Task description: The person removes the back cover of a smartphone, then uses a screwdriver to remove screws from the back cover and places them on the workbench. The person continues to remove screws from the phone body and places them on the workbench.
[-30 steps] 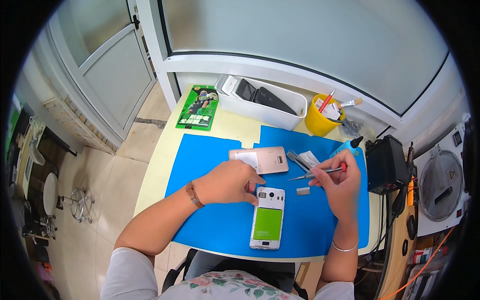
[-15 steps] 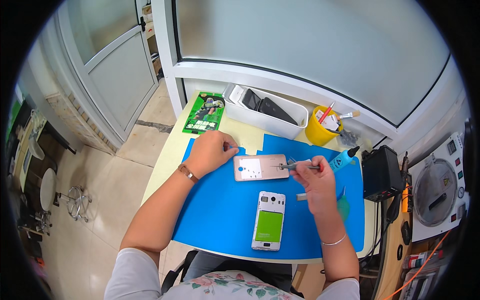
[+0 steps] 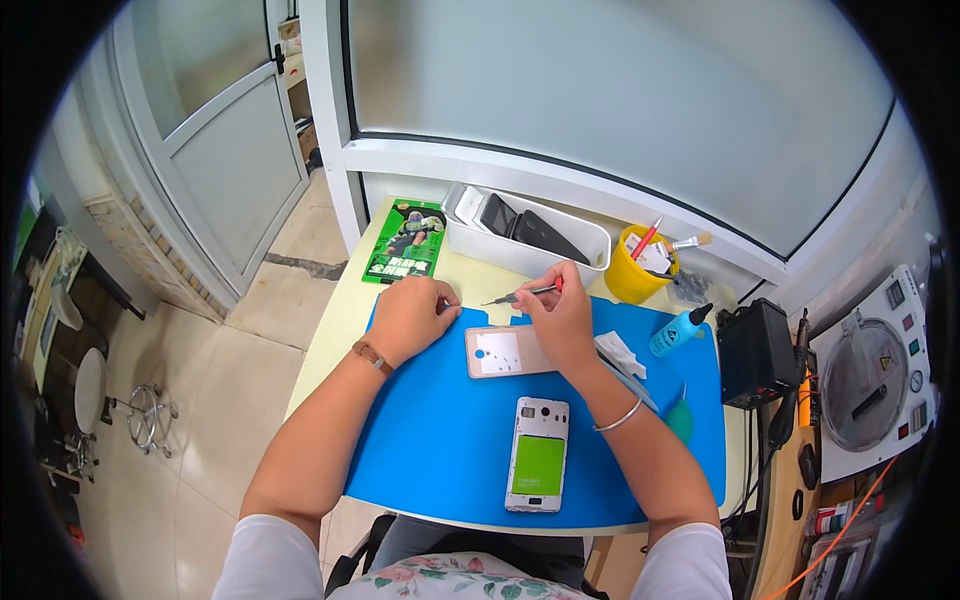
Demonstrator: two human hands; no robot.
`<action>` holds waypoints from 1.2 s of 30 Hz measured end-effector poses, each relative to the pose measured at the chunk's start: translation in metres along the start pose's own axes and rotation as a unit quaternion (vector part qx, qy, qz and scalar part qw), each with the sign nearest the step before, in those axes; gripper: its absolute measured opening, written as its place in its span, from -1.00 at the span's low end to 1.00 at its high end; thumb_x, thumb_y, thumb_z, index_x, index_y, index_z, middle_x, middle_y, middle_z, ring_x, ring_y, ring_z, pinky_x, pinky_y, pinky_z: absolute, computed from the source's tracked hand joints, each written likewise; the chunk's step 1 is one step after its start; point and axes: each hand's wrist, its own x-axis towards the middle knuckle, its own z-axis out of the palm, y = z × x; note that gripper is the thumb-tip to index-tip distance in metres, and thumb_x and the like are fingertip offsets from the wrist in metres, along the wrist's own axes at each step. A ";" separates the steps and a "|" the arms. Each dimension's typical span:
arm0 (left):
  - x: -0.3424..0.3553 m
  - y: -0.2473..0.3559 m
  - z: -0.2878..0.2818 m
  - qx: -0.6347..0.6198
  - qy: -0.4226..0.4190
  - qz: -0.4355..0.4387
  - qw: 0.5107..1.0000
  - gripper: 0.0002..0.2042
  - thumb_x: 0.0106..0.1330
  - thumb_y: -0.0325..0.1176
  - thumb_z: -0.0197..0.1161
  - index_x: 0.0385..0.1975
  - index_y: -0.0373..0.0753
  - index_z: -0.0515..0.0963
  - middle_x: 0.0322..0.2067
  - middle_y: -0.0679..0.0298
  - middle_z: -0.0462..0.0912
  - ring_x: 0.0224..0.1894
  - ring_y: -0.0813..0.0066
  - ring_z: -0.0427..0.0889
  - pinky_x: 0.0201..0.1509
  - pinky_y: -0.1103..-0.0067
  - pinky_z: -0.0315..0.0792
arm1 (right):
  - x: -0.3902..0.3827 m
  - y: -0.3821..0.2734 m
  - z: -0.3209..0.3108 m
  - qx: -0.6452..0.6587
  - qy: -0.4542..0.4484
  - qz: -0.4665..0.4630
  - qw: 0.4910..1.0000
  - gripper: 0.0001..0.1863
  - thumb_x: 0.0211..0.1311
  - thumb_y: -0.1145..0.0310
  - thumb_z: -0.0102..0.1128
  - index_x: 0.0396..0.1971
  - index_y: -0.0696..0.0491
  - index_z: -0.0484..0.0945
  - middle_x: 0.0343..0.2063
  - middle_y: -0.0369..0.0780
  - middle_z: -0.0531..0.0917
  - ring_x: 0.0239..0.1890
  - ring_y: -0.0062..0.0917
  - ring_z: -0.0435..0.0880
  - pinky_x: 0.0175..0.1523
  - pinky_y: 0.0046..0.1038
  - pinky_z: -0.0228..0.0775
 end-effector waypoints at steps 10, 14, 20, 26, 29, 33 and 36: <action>-0.002 0.000 0.000 0.019 -0.014 0.003 1.000 -0.86 0.24 -0.26 0.49 -0.25 -0.09 0.81 -0.46 0.24 0.78 -0.37 0.24 0.78 -0.27 0.35 0.61 | 0.003 0.011 0.008 0.009 0.027 -0.021 0.999 -0.69 0.41 0.57 0.33 -0.17 0.05 0.29 -0.25 -0.07 0.80 -0.16 -0.37 0.89 -0.14 -0.49 0.74; -0.002 -0.001 0.001 0.025 -0.009 0.010 1.000 -0.85 0.24 -0.27 0.49 -0.24 -0.08 0.82 -0.46 0.26 0.78 -0.39 0.28 0.77 -0.30 0.39 0.60 | 0.004 0.013 0.007 0.010 0.028 -0.015 0.999 -0.69 0.41 0.57 0.32 -0.17 0.06 0.29 -0.26 -0.07 0.80 -0.17 -0.37 0.89 -0.15 -0.48 0.75; -0.001 0.002 -0.001 0.008 -0.022 -0.008 1.000 -0.85 0.26 -0.24 0.48 -0.28 -0.12 0.80 -0.44 0.23 0.79 -0.32 0.16 0.79 -0.21 0.29 0.64 | 0.002 0.015 0.007 0.015 0.033 -0.011 0.999 -0.69 0.41 0.59 0.31 -0.17 0.06 0.28 -0.26 -0.06 0.79 -0.16 -0.37 0.89 -0.14 -0.48 0.76; 0.000 0.006 -0.002 -0.060 0.003 0.020 0.998 -0.83 0.26 -0.22 0.49 -0.25 -0.13 0.83 -0.48 0.26 0.78 -0.41 0.27 0.76 -0.30 0.41 0.60 | -0.005 -0.012 -0.013 0.057 0.034 -0.008 0.998 -0.62 0.37 0.58 0.39 -0.21 0.03 0.25 -0.22 -0.06 0.77 -0.15 -0.40 0.88 -0.13 -0.54 0.75; -0.001 0.016 -0.007 -0.133 -0.014 0.050 0.990 -0.82 0.26 -0.26 0.51 -0.22 -0.15 0.84 -0.50 0.25 0.76 -0.49 0.38 0.68 -0.36 0.48 0.54 | -0.025 -0.035 -0.032 0.059 0.041 -0.044 0.996 -0.55 0.31 0.56 0.47 -0.24 0.01 0.24 -0.23 -0.07 0.77 -0.15 -0.41 0.87 -0.12 -0.56 0.75; -0.006 0.023 -0.007 -0.262 -0.074 0.055 0.961 -0.79 0.32 -0.27 0.53 -0.12 -0.18 0.84 -0.47 0.29 0.75 -0.50 0.65 0.54 -0.39 0.64 0.43 | -0.062 -0.064 -0.050 -0.057 0.080 -0.153 0.983 -0.45 0.18 0.56 0.59 -0.28 0.01 0.21 -0.24 -0.01 0.77 -0.15 -0.38 0.86 -0.11 -0.53 0.74; -0.010 0.037 -0.004 -0.368 -0.116 0.099 0.917 -0.78 0.34 -0.24 0.53 -0.09 -0.15 0.84 -0.42 0.33 0.77 -0.46 0.70 0.53 -0.36 0.67 0.41 | -0.084 -0.066 -0.061 -0.108 0.096 -0.218 0.965 -0.44 0.15 0.58 0.62 -0.29 0.03 0.22 -0.24 0.04 0.76 -0.15 -0.37 0.85 -0.10 -0.50 0.74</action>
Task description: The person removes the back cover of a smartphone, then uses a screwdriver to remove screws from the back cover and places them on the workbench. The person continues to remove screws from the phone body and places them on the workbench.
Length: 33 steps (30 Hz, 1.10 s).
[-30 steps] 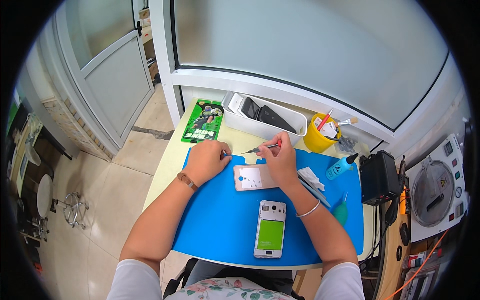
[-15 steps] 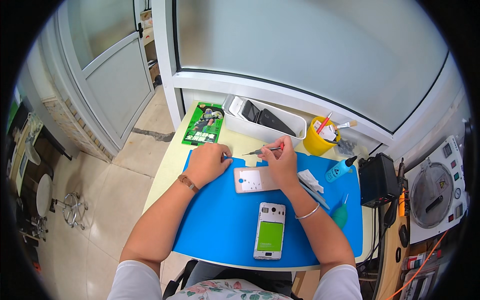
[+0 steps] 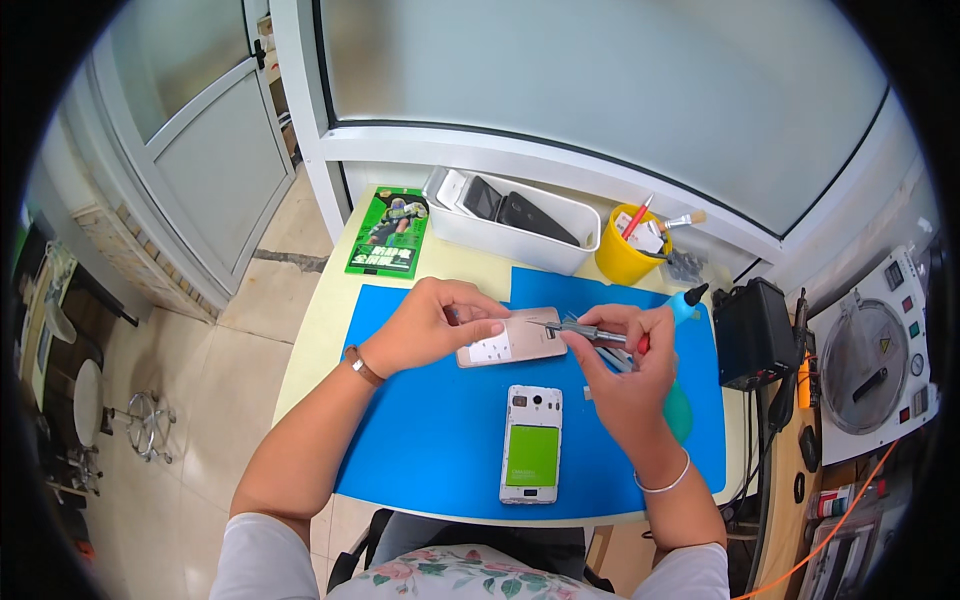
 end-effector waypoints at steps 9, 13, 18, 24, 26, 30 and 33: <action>-0.005 0.017 0.028 -0.075 -0.028 -0.012 0.997 -0.80 0.35 -0.33 0.53 -0.07 -0.17 0.83 -0.38 0.38 0.71 -0.42 0.75 0.45 -0.34 0.71 0.31 | -0.014 0.000 -0.004 -0.027 0.012 -0.112 0.993 -0.46 0.14 0.55 0.65 -0.33 0.04 0.26 -0.23 0.05 0.79 -0.25 -0.41 0.87 -0.26 -0.58 0.68; -0.008 0.016 0.035 -0.076 0.003 0.002 0.997 -0.82 0.38 -0.30 0.52 -0.10 -0.18 0.84 -0.39 0.38 0.71 -0.44 0.76 0.44 -0.35 0.71 0.29 | -0.015 -0.002 -0.006 -0.042 0.003 -0.129 0.991 -0.46 0.14 0.51 0.66 -0.34 0.03 0.27 -0.25 0.02 0.79 -0.30 -0.40 0.88 -0.37 -0.63 0.59; -0.011 0.011 0.041 -0.070 0.035 -0.006 0.997 -0.82 0.40 -0.27 0.50 -0.13 -0.20 0.83 -0.39 0.38 0.71 -0.45 0.79 0.44 -0.37 0.73 0.27 | -0.016 -0.002 -0.005 -0.041 0.000 -0.141 0.989 -0.48 0.16 0.49 0.65 -0.33 0.02 0.28 -0.25 0.00 0.79 -0.33 -0.40 0.88 -0.44 -0.66 0.52; -0.011 0.013 0.042 -0.088 0.046 -0.020 0.995 -0.83 0.41 -0.28 0.49 -0.17 -0.24 0.82 -0.38 0.39 0.73 -0.44 0.81 0.45 -0.38 0.74 0.26 | -0.017 -0.006 -0.003 -0.045 -0.007 -0.154 0.987 -0.48 0.17 0.49 0.64 -0.32 0.02 0.28 -0.26 0.00 0.79 -0.38 -0.41 0.86 -0.49 -0.66 0.47; -0.011 0.012 0.043 -0.097 0.049 -0.020 0.994 -0.83 0.42 -0.28 0.48 -0.18 -0.25 0.82 -0.38 0.39 0.73 -0.44 0.80 0.46 -0.38 0.74 0.27 | -0.017 -0.006 -0.003 -0.042 -0.007 -0.155 0.987 -0.48 0.17 0.49 0.64 -0.32 0.02 0.28 -0.26 0.00 0.78 -0.38 -0.41 0.86 -0.49 -0.66 0.47; -0.011 0.006 0.043 -0.150 0.043 0.000 0.988 -0.83 0.44 -0.30 0.45 -0.17 -0.26 0.82 -0.39 0.37 0.73 -0.43 0.76 0.50 -0.37 0.74 0.32 | -0.017 -0.006 -0.004 -0.024 -0.009 -0.140 0.990 -0.47 0.16 0.51 0.64 -0.32 0.02 0.27 -0.25 0.01 0.79 -0.34 -0.42 0.87 -0.43 -0.65 0.52; -0.010 0.006 0.042 -0.215 0.016 -0.007 0.976 -0.83 0.46 -0.30 0.43 -0.16 -0.26 0.81 -0.40 0.35 0.73 -0.42 0.73 0.52 -0.37 0.72 0.37 | -0.017 -0.004 -0.008 0.011 -0.002 -0.121 0.993 -0.45 0.14 0.52 0.65 -0.31 0.02 0.26 -0.24 0.03 0.79 -0.27 -0.42 0.87 -0.31 -0.62 0.63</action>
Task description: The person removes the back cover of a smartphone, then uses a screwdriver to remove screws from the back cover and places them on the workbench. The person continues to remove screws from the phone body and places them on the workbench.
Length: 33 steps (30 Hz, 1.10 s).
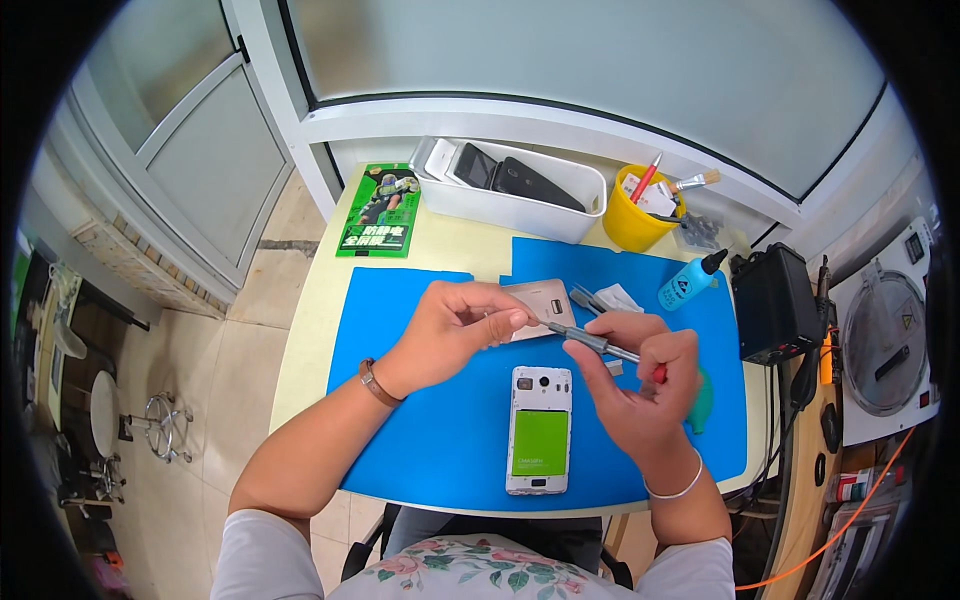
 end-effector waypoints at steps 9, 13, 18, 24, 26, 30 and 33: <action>-0.004 0.006 0.003 -0.031 -0.009 -0.018 0.999 -0.78 0.47 -0.21 0.42 -0.18 -0.25 0.81 -0.43 0.33 0.72 -0.42 0.68 0.54 -0.37 0.70 0.38 | -0.008 -0.004 -0.006 0.018 0.016 0.003 1.000 -0.41 0.11 0.51 0.67 -0.30 0.02 0.23 -0.17 0.08 0.77 -0.16 -0.38 0.88 -0.19 -0.55 0.72; -0.004 0.007 0.002 -0.037 -0.011 -0.016 0.999 -0.77 0.46 -0.21 0.43 -0.18 -0.26 0.81 -0.44 0.32 0.72 -0.42 0.68 0.52 -0.36 0.69 0.38 | -0.006 -0.005 -0.007 0.012 0.011 -0.002 1.000 -0.42 0.10 0.52 0.68 -0.30 0.02 0.24 -0.18 0.09 0.78 -0.18 -0.37 0.88 -0.22 -0.55 0.72; -0.003 0.008 0.000 -0.053 -0.021 -0.024 0.998 -0.78 0.47 -0.23 0.42 -0.20 -0.28 0.82 -0.45 0.32 0.71 -0.43 0.68 0.51 -0.37 0.69 0.35 | -0.005 -0.006 -0.009 0.004 -0.001 -0.001 1.000 -0.42 0.09 0.54 0.68 -0.30 0.03 0.26 -0.20 0.10 0.78 -0.21 -0.34 0.88 -0.24 -0.52 0.73; -0.004 0.001 0.001 -0.028 -0.004 -0.011 1.000 -0.78 0.48 -0.25 0.40 -0.23 -0.29 0.81 -0.48 0.32 0.70 -0.44 0.67 0.49 -0.37 0.68 0.33 | -0.004 -0.005 -0.007 0.016 -0.009 -0.006 1.000 -0.43 0.09 0.53 0.69 -0.31 0.03 0.27 -0.21 0.10 0.78 -0.21 -0.33 0.89 -0.23 -0.51 0.73; -0.003 0.002 0.004 -0.029 -0.002 -0.012 1.000 -0.78 0.48 -0.26 0.40 -0.23 -0.30 0.81 -0.49 0.32 0.70 -0.45 0.67 0.49 -0.37 0.67 0.32 | -0.004 -0.004 -0.008 0.020 -0.006 -0.003 1.000 -0.43 0.08 0.53 0.69 -0.31 0.03 0.27 -0.21 0.10 0.78 -0.21 -0.32 0.89 -0.24 -0.52 0.73; -0.003 0.005 0.002 -0.053 -0.013 -0.045 0.998 -0.77 0.49 -0.24 0.39 -0.22 -0.31 0.81 -0.51 0.31 0.67 -0.46 0.65 0.47 -0.37 0.68 0.31 | -0.006 -0.004 -0.008 0.018 0.005 -0.003 1.000 -0.43 0.07 0.53 0.70 -0.32 0.02 0.27 -0.20 0.10 0.78 -0.20 -0.32 0.89 -0.24 -0.53 0.73; -0.004 0.004 0.003 -0.121 -0.005 -0.076 0.990 -0.74 0.50 -0.22 0.38 -0.20 -0.33 0.80 -0.53 0.32 0.65 -0.46 0.63 0.47 -0.37 0.67 0.31 | -0.005 -0.007 -0.010 0.013 0.010 -0.006 1.000 -0.43 0.07 0.54 0.70 -0.35 0.02 0.27 -0.20 0.10 0.79 -0.22 -0.33 0.89 -0.26 -0.54 0.72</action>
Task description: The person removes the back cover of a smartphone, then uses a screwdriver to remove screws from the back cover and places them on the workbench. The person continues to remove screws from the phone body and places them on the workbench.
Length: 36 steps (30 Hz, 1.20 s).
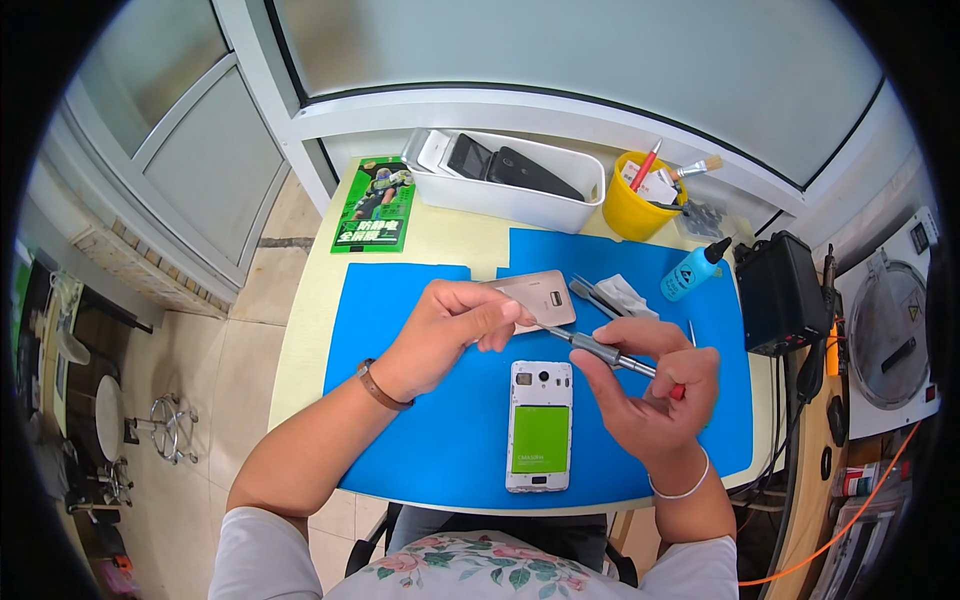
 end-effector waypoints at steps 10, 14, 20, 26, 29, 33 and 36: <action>-0.005 -0.002 0.010 -0.162 0.000 -0.052 0.985 -0.72 0.55 -0.21 0.31 -0.18 -0.35 0.76 -0.51 0.33 0.60 -0.44 0.59 0.48 -0.34 0.66 0.37 | -0.003 -0.008 -0.008 -0.043 -0.055 -0.015 0.997 -0.29 0.04 0.60 0.69 -0.24 -0.02 0.13 -0.15 0.08 0.75 -0.13 -0.34 0.86 -0.18 -0.53 0.75; -0.006 -0.001 0.014 -0.164 -0.001 -0.056 0.985 -0.72 0.55 -0.22 0.30 -0.18 -0.36 0.76 -0.54 0.34 0.58 -0.44 0.58 0.48 -0.30 0.66 0.41 | -0.006 -0.007 -0.007 -0.041 -0.054 -0.017 0.998 -0.29 0.04 0.60 0.68 -0.24 -0.02 0.13 -0.14 0.09 0.75 -0.13 -0.34 0.86 -0.19 -0.53 0.75; -0.007 -0.001 0.015 -0.167 -0.011 -0.049 0.985 -0.71 0.55 -0.21 0.31 -0.19 -0.35 0.77 -0.54 0.34 0.58 -0.44 0.58 0.48 -0.30 0.66 0.40 | -0.005 -0.008 -0.007 -0.049 -0.055 -0.016 0.997 -0.30 0.05 0.60 0.68 -0.23 -0.02 0.13 -0.14 0.08 0.75 -0.13 -0.34 0.86 -0.21 -0.55 0.74; -0.007 -0.001 0.013 -0.174 -0.016 -0.047 0.983 -0.71 0.54 -0.21 0.32 -0.19 -0.36 0.77 -0.52 0.32 0.62 -0.42 0.58 0.50 -0.29 0.66 0.43 | -0.004 -0.004 -0.003 -0.047 -0.009 -0.047 0.998 -0.35 0.03 0.49 0.73 -0.32 -0.01 0.21 -0.18 0.05 0.78 -0.31 -0.40 0.85 -0.43 -0.61 0.57; -0.007 -0.001 0.014 -0.180 -0.013 -0.051 0.982 -0.72 0.54 -0.22 0.32 -0.19 -0.37 0.77 -0.45 0.27 0.70 -0.40 0.57 0.54 -0.25 0.66 0.47 | -0.004 -0.002 -0.001 -0.045 0.012 -0.061 0.997 -0.37 0.03 0.43 0.76 -0.36 0.00 0.25 -0.20 0.03 0.80 -0.40 -0.45 0.83 -0.54 -0.65 0.47; -0.008 -0.002 0.016 -0.184 -0.007 -0.054 0.981 -0.74 0.54 -0.27 0.33 -0.14 -0.37 0.78 -0.44 0.37 0.65 -0.40 0.69 0.43 -0.28 0.71 0.39 | -0.004 -0.002 -0.001 -0.048 0.010 -0.066 0.997 -0.37 0.04 0.42 0.75 -0.33 0.00 0.24 -0.19 0.02 0.80 -0.40 -0.46 0.83 -0.54 -0.65 0.47; -0.008 -0.003 0.015 -0.194 -0.012 -0.055 0.979 -0.74 0.53 -0.27 0.33 -0.17 -0.38 0.77 -0.40 0.31 0.70 -0.39 0.65 0.47 -0.26 0.69 0.42 | -0.004 -0.004 -0.003 -0.053 -0.001 -0.060 0.997 -0.37 0.04 0.42 0.75 -0.31 0.00 0.24 -0.19 0.02 0.80 -0.39 -0.45 0.84 -0.54 -0.65 0.47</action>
